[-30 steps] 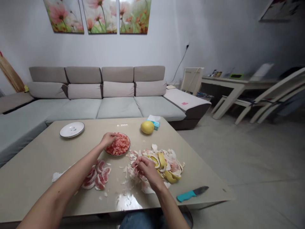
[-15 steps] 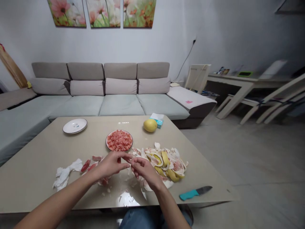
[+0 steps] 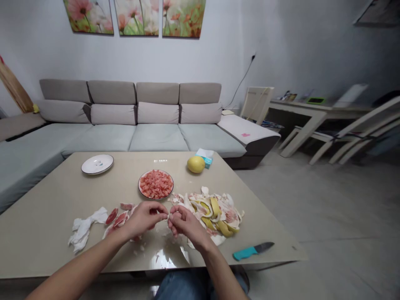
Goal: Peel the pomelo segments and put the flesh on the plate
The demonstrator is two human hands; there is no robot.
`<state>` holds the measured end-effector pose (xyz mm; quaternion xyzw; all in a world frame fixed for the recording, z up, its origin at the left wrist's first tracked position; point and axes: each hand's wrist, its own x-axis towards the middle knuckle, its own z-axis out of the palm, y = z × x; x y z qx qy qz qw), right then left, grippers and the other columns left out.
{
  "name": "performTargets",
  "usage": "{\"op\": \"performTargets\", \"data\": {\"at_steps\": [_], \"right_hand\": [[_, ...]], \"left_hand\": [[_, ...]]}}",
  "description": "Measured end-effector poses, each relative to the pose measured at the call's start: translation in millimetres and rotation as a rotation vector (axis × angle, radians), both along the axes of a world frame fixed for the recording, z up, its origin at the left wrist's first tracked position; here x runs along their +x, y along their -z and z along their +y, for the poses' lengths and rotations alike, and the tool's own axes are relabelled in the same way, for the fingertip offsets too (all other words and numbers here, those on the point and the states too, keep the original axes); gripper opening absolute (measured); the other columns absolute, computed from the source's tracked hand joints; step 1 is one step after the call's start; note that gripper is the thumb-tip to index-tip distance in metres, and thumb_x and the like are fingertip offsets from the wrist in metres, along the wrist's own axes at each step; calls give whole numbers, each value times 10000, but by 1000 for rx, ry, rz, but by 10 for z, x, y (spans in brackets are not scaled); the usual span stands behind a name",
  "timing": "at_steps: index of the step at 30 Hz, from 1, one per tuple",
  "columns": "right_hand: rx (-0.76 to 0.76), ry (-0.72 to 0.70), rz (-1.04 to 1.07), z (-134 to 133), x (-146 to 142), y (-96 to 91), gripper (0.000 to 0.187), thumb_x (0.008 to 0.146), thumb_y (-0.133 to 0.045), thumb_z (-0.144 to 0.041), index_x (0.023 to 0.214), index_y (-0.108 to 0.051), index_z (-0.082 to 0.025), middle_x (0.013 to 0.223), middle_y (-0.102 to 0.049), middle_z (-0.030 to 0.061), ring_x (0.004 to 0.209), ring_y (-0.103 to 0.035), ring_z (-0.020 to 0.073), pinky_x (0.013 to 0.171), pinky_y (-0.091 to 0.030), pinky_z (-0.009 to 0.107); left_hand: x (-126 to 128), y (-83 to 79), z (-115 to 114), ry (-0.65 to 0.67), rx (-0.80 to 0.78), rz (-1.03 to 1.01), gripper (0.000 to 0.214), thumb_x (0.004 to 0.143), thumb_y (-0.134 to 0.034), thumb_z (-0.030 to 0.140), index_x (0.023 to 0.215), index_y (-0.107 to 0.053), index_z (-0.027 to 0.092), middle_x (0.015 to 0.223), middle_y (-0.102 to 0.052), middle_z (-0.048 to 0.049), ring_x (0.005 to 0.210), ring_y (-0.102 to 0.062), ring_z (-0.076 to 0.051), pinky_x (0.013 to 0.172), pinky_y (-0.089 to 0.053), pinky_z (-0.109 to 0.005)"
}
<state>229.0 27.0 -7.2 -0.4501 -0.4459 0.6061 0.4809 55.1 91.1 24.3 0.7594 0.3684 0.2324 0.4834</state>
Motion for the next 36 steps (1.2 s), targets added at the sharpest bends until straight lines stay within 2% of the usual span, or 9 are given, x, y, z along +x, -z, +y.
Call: {"op": "performTargets", "data": {"at_steps": [5, 9, 11, 13, 18, 21, 25, 30, 36], "right_hand": [[-3, 8, -120, -21, 53, 1, 384, 756, -613, -515, 921, -420, -226, 646, -549, -56, 460, -425, 80, 463, -414, 221], [2, 53, -355, -35, 177, 57, 211, 791, -561, -380, 897, -502, -208, 733, -629, 4, 531, -515, 121, 525, -436, 255], [6, 129, -530, -43, 258, 115, 120, 765, -560, -238, 875, -565, -191, 762, -641, 29, 607, -556, 150, 587, -423, 272], [10, 236, -713, -45, 332, 173, 147, 727, -543, -122, 846, -608, -176, 779, -630, 49, 710, -573, 185, 656, -393, 288], [31, 405, -1015, 20, 400, 226, 175, 719, -501, -35, 747, -615, -164, 864, -622, 89, 833, -561, 220, 696, -332, 286], [40, 436, -1086, 93, 382, 207, 202, 750, -475, -29, 762, -611, -178, 776, -628, 57, 755, -554, 197, 648, -309, 268], [53, 411, -1110, 178, 344, 191, 158, 789, -513, -79, 817, -628, -184, 770, -655, 45, 715, -565, 176, 620, -300, 252], [55, 359, -1126, 266, 308, 212, 158, 855, -510, -143, 792, -650, -179, 776, -691, 67, 718, -590, 176, 609, -286, 257], [49, 320, -1127, 337, 245, 264, 146, 832, -536, -134, 772, -663, -175, 755, -698, 74, 710, -604, 186, 601, -296, 254]], "left_hand": [[-72, 29, 61, -46, -15, -20, 211, 775, -632, 351, 796, -701, 153, 646, -626, -3, 507, -482, -109, 488, -364, -221], [-134, 64, 177, -78, -13, -13, 210, 773, -627, 354, 787, -703, 159, 618, -625, 10, 475, -477, -105, 469, -361, -220], [-151, 96, 283, -101, 2, -6, 217, 769, -630, 357, 798, -717, 160, 641, -652, 1, 485, -500, -112, 472, -374, -223], [-146, 137, 424, -130, 32, -6, 216, 759, -647, 353, 809, -732, 161, 717, -693, -20, 557, -558, -129, 517, -411, -229], [-21, 239, 856, -228, 104, 30, 256, 803, -644, 371, 885, -722, 141, 689, -689, -19, 552, -594, -145, 527, -458, -256], [114, 250, 1113, -272, 159, 73, 235, 875, -615, 343, 976, -668, 138, 895, -697, -40, 731, -651, -168, 663, -538, -321], [326, 224, 1397, -290, 221, 124, 258, 904, -590, 304, 1117, -619, 159, 1147, -642, -81, 964, -639, -220, 817, -545, -420], [516, 259, 1633, -316, 216, 135, 274, 914, -574, 302, 1159, -604, 182, 1211, -616, -92, 1011, -624, -228, 853, -535, -437], [470, 385, 1747, -360, 85, 100, 316, 900, -595, 319, 1171, -596, 156, 1195, -620, -82, 1007, -628, -253, 836, -541, -444]]}}
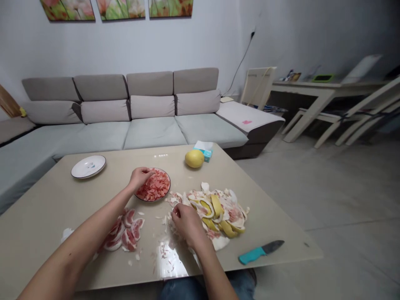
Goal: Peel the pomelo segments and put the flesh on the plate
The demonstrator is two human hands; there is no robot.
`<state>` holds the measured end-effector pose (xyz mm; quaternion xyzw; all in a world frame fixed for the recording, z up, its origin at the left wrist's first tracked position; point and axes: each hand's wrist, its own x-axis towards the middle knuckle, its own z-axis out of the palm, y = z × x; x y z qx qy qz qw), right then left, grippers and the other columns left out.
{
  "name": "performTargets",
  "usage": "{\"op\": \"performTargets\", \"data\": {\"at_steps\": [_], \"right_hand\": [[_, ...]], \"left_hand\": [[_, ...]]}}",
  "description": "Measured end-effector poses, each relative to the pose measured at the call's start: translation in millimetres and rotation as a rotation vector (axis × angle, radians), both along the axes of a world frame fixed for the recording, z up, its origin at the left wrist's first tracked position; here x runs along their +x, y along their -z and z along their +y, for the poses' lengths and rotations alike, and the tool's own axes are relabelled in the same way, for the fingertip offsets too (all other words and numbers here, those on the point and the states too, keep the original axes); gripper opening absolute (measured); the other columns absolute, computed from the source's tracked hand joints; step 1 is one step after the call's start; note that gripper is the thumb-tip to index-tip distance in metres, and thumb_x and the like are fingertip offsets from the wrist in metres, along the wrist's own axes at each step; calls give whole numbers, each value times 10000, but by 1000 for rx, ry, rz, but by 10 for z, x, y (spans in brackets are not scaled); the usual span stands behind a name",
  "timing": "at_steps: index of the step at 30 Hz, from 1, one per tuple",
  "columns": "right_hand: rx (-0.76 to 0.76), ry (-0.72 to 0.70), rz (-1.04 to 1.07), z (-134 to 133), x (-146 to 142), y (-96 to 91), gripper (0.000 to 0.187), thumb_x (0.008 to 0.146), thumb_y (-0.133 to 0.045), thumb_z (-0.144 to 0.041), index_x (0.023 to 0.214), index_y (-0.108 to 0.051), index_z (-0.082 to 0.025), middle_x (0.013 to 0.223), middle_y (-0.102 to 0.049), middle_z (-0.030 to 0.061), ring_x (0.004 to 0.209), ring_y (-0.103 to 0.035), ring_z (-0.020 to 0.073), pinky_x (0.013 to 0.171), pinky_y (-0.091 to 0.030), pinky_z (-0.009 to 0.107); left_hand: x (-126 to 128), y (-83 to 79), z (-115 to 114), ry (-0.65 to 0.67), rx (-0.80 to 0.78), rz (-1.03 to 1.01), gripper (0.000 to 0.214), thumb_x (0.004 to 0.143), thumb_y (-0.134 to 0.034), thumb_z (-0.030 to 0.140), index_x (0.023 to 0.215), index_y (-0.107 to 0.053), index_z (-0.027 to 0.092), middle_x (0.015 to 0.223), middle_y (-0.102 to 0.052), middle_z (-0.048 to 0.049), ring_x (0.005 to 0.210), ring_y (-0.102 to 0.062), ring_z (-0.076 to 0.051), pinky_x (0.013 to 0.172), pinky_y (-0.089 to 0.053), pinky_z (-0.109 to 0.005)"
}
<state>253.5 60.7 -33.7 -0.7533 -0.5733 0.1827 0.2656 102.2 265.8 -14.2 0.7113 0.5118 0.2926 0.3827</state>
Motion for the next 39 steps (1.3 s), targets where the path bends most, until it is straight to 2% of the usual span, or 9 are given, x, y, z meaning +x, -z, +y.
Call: {"op": "performTargets", "data": {"at_steps": [4, 9, 13, 16, 19, 22, 28, 34, 39], "right_hand": [[34, -28, 23, 15, -85, -25, 199, 813, -518, -64, 871, -672, -177, 888, -707, 81, 817, -625, 180, 679, -355, 236], [55, -68, 74, -1, -287, -60, 150, 850, -562, -176, 822, -708, -192, 799, -720, 85, 773, -648, 213, 675, -394, 269], [136, -113, 152, -5, -448, -55, 286, 829, -591, -139, 1095, -665, -213, 1056, -698, 90, 874, -641, 207, 778, -435, 284], [187, -123, 232, -5, -523, -65, 319, 858, -586, -192, 1175, -618, -204, 1051, -686, 81, 838, -636, 192, 794, -461, 292], [223, -123, 308, -41, -570, -86, 339, 866, -585, -217, 1204, -585, -207, 1006, -680, 51, 764, -629, 161, 769, -482, 279], [228, -145, 507, -146, -623, -109, 356, 827, -628, -218, 1180, -591, -220, 990, -670, 29, 695, -607, 130, 700, -497, 252], [204, -262, 744, -499, -817, -179, 357, 735, -736, -217, 1080, -670, -280, 952, -634, 8, 653, -559, 124, 594, -463, 231], [220, -304, 685, -769, -985, -278, 364, 763, -701, -163, 1096, -680, -307, 894, -635, 9, 663, -570, 143, 610, -467, 250], [287, -296, 637, -894, -1035, -289, 322, 789, -687, -182, 1089, -686, -298, 910, -669, 30, 662, -586, 159, 613, -485, 272]], "left_hand": [[-65, 29, 18, -26, -106, -114, 306, 906, -588, 301, 1181, -589, 168, 1210, -613, -92, 1010, -627, -238, 841, -540, -443], [-86, -24, -67, -62, -297, -339, 325, 903, -592, 314, 1188, -584, 157, 1197, -616, -86, 999, -631, -248, 824, -547, -440], [-146, -71, -282, -76, -482, -560, 285, 915, -578, 308, 1151, -592, 151, 1102, -648, -79, 880, -657, -195, 734, -571, -381], [-272, -77, -565, -77, -604, -717, 110, 904, -584, 185, 965, -642, 114, 878, -685, -51, 708, -667, -133, 632, -579, -265], [-461, -57, -957, -79, -670, -842, 94, 833, -617, 36, 837, -659, 120, 840, -713, -59, 756, -697, -128, 752, -593, -231], [-656, -18, -1387, -93, -691, -898, 114, 831, -648, 82, 931, -685, 123, 958, -732, -101, 844, -709, -153, 792, -596, -238], [-859, 81, -2082, -139, -674, -928, 289, 723, -795, 327, 957, -717, 176, 814, -722, -48, 708, -685, -149, 606, -587, -224], [-919, 33, -2508, -167, -546, -943, 313, 703, -790, 415, 907, -756, 181, 829, -724, -59, 745, -659, -161, 623, -529, -210], [-989, -73, -2698, -161, -589, -1031, 255, 747, -778, 304, 982, -740, 211, 890, -706, -48, 848, -647, -164, 761, -531, -238]]}}
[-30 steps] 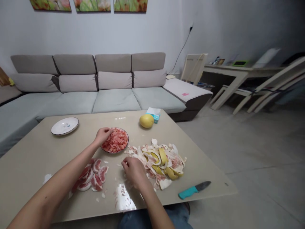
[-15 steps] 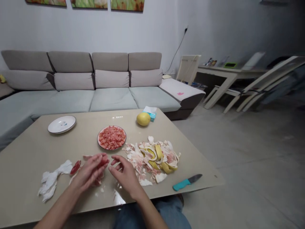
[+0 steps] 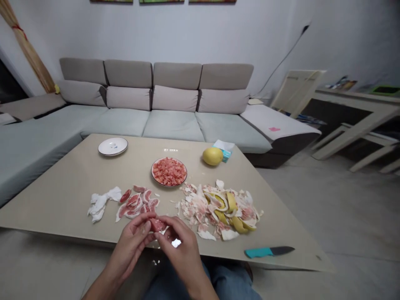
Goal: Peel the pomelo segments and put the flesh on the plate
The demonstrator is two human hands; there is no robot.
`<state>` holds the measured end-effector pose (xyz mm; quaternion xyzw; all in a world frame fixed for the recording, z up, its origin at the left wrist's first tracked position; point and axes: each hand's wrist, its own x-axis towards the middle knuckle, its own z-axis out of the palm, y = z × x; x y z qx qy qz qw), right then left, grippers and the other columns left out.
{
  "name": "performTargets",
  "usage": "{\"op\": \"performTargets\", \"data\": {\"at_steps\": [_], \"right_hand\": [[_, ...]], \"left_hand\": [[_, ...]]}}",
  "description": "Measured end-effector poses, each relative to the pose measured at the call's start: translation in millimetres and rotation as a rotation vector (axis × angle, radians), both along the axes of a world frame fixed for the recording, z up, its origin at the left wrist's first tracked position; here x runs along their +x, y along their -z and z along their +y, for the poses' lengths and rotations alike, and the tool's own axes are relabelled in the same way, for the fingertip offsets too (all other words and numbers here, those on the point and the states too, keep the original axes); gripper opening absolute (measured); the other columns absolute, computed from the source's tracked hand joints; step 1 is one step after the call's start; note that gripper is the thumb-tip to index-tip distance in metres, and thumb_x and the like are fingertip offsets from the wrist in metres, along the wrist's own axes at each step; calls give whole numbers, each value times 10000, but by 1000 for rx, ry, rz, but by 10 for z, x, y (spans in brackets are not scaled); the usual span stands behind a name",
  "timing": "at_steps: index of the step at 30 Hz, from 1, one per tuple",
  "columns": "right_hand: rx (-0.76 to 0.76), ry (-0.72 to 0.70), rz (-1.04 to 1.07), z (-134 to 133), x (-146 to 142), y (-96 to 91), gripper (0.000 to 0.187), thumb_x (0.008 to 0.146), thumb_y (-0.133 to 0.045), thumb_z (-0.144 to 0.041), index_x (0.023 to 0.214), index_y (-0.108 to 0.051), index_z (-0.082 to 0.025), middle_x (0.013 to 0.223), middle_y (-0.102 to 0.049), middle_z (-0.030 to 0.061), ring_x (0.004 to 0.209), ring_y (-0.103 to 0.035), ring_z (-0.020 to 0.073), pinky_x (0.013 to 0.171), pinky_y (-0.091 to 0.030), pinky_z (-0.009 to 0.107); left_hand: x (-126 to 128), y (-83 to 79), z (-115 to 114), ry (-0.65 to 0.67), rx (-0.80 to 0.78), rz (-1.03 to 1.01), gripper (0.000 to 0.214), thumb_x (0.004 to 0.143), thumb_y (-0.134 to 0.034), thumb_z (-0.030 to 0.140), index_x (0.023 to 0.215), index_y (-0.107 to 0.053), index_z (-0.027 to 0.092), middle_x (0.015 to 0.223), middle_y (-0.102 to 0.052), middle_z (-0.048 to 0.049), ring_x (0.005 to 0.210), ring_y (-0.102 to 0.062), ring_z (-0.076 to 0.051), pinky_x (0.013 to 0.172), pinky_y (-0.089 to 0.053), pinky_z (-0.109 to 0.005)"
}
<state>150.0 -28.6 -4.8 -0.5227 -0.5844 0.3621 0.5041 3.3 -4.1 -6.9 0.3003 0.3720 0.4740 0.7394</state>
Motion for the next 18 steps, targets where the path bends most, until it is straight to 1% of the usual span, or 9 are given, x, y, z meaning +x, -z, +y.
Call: {"op": "performTargets", "data": {"at_steps": [3, 6, 8, 10, 12, 14, 16, 18], "right_hand": [[54, 12, 8, -52, -10, -12, 281, 826, -664, -201, 1089, -688, -297, 940, -680, 49, 712, -615, 180, 628, -508, 285], [159, 15, -31, -100, -4, -48, 186, 867, -623, -194, 989, -723, -292, 913, -685, 64, 798, -638, 208, 620, -516, 287], [231, 18, -89, -129, 10, -75, 178, 878, -612, -177, 954, -726, -290, 888, -683, 64, 803, -644, 208, 635, -525, 289], [313, -4, -172, -150, 30, -96, 210, 883, -603, -146, 992, -709, -290, 904, -681, 63, 816, -650, 200, 689, -538, 294], [428, -44, -262, -161, 51, -112, 260, 890, -575, -103, 1058, -678, -273, 936, -681, 68, 842, -653, 192, 728, -539, 290], [527, -73, -346, -163, 67, -124, 275, 897, -544, -72, 1090, -647, -239, 947, -678, 78, 844, -649, 187, 719, -531, 279], [547, -91, -402, -161, 73, -134, 250, 903, -518, -57, 1072, -624, -207, 937, -666, 86, 830, -639, 184, 696, -518, 271], [504, -110, -429, -162, 69, -137, 215, 907, -489, -55, 1036, -597, -191, 929, -644, 91, 816, -623, 184, 682, -507, 273]], "left_hand": [[-44, -20, -60, 10, -16, -63, 178, 749, -779, 244, 914, -734, 197, 885, -676, -31, 812, -620, -128, 777, -528, -227], [-80, -15, -104, 42, 3, -81, 84, 793, -738, 237, 855, -723, 182, 863, -643, -21, 781, -587, -106, 757, -525, -211], [-99, -13, -128, 64, 5, -78, 71, 802, -729, 234, 851, -720, 183, 861, -637, -19, 772, -577, -103, 744, -521, -206], [-113, -21, -146, 70, -4, -73, 106, 784, -747, 240, 875, -721, 191, 854, -643, -19, 751, -576, -102, 730, -516, -208], [-124, -43, -157, 60, -11, -57, 159, 767, -765, 248, 906, -719, 188, 833, -646, -22, 740, -579, -106, 723, -510, -215], [-131, -74, -162, 48, -10, -28, 183, 765, -767, 249, 924, -712, 175, 817, -644, -27, 740, -579, -111, 719, -506, -220], [-134, -108, -165, 44, 2, 0, 172, 776, -758, 242, 916, -702, 160, 814, -642, -30, 736, -574, -110, 705, -503, -216], [-130, -134, -166, 54, 12, 6, 150, 784, -751, 229, 897, -695, 148, 809, -639, -30, 719, -565, -102, 687, -501, -205]]}}
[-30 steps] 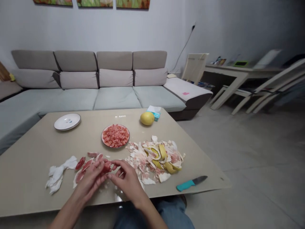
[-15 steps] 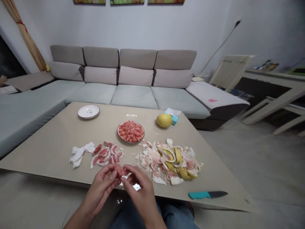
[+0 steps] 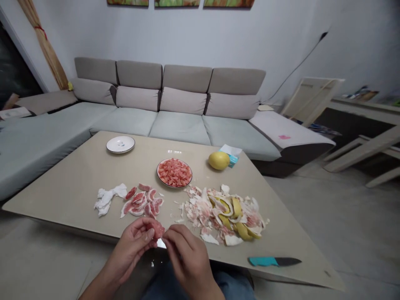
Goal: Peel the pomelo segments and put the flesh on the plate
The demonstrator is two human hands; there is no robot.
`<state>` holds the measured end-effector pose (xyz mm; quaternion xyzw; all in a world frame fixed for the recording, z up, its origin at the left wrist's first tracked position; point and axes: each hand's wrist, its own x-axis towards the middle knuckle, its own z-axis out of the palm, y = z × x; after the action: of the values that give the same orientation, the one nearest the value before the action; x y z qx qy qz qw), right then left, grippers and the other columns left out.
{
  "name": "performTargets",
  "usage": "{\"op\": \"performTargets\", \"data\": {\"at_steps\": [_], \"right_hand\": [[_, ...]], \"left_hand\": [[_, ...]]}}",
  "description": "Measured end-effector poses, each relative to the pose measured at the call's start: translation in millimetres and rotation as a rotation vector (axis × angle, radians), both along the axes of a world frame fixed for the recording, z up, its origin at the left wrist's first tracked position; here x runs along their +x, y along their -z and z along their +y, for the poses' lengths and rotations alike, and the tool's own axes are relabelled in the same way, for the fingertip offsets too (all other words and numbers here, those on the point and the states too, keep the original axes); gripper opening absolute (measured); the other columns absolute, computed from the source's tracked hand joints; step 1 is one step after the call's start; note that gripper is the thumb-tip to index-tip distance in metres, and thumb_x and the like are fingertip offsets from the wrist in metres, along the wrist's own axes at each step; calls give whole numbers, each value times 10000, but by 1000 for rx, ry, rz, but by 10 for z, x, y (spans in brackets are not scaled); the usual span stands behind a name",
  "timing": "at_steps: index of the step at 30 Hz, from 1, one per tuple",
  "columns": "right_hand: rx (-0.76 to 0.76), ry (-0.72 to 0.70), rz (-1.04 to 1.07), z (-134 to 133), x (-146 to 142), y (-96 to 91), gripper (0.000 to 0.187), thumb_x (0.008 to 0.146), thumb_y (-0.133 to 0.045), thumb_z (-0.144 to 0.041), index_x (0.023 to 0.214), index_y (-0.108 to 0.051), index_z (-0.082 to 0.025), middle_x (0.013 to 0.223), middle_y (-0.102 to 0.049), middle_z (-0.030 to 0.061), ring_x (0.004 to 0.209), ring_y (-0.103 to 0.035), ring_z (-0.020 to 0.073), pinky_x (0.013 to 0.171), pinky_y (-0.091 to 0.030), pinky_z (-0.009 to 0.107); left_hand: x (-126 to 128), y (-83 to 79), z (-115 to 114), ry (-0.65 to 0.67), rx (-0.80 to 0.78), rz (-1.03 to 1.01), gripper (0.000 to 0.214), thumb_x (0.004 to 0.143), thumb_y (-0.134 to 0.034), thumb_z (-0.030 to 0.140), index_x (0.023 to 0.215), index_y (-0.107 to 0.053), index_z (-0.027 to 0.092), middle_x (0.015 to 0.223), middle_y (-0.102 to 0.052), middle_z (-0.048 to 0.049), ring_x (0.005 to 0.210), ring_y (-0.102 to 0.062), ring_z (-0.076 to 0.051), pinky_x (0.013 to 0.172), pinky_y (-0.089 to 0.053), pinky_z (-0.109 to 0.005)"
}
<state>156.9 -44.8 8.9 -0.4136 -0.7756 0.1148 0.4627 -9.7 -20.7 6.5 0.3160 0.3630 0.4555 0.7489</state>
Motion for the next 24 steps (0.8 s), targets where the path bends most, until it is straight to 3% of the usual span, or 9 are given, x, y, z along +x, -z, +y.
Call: {"op": "performTargets", "data": {"at_steps": [3, 9, 14, 19, 24], "right_hand": [[-73, -1, 23, -10, -20, 11, 179, 910, -439, -65, 978, -553, -186, 894, -608, 85, 798, -597, 188, 664, -492, 287], [-162, 15, 185, -20, -32, 58, 145, 918, -451, -91, 903, -543, -203, 858, -588, 52, 811, -583, 176, 699, -485, 286], [-115, 36, 242, 18, -34, 32, 274, 873, -606, -98, 1109, -630, -235, 952, -620, 49, 811, -611, 151, 689, -506, 238], [-79, 54, 356, 32, -73, -44, 184, 851, -608, -59, 911, -691, -212, 800, -635, 20, 728, -621, 135, 643, -503, 216], [-61, 115, 362, 17, -99, -39, 175, 863, -569, -60, 851, -668, -204, 757, -627, 14, 689, -608, 135, 611, -491, 216]], "left_hand": [[14, -11, 2, 35, -34, -64, 112, 796, -738, 209, 855, -688, 129, 783, -619, -25, 686, -553, -84, 660, -502, -181], [36, 41, 37, 16, -256, -288, 165, 739, -792, 182, 856, -686, 137, 802, -608, -9, 659, -587, -59, 619, -519, -142], [64, 52, 20, 41, -216, -257, 111, 803, -732, 179, 866, -666, 116, 801, -614, -21, 632, -591, -57, 605, -532, -157], [88, 75, -26, 78, -199, -218, 113, 843, -688, 231, 839, -649, 126, 738, -602, -20, 627, -582, -83, 543, -526, -174], [104, 79, -32, 53, -191, -207, 94, 828, -705, 202, 822, -655, 122, 784, -628, -30, 686, -602, -85, 622, -548, -176]]}}
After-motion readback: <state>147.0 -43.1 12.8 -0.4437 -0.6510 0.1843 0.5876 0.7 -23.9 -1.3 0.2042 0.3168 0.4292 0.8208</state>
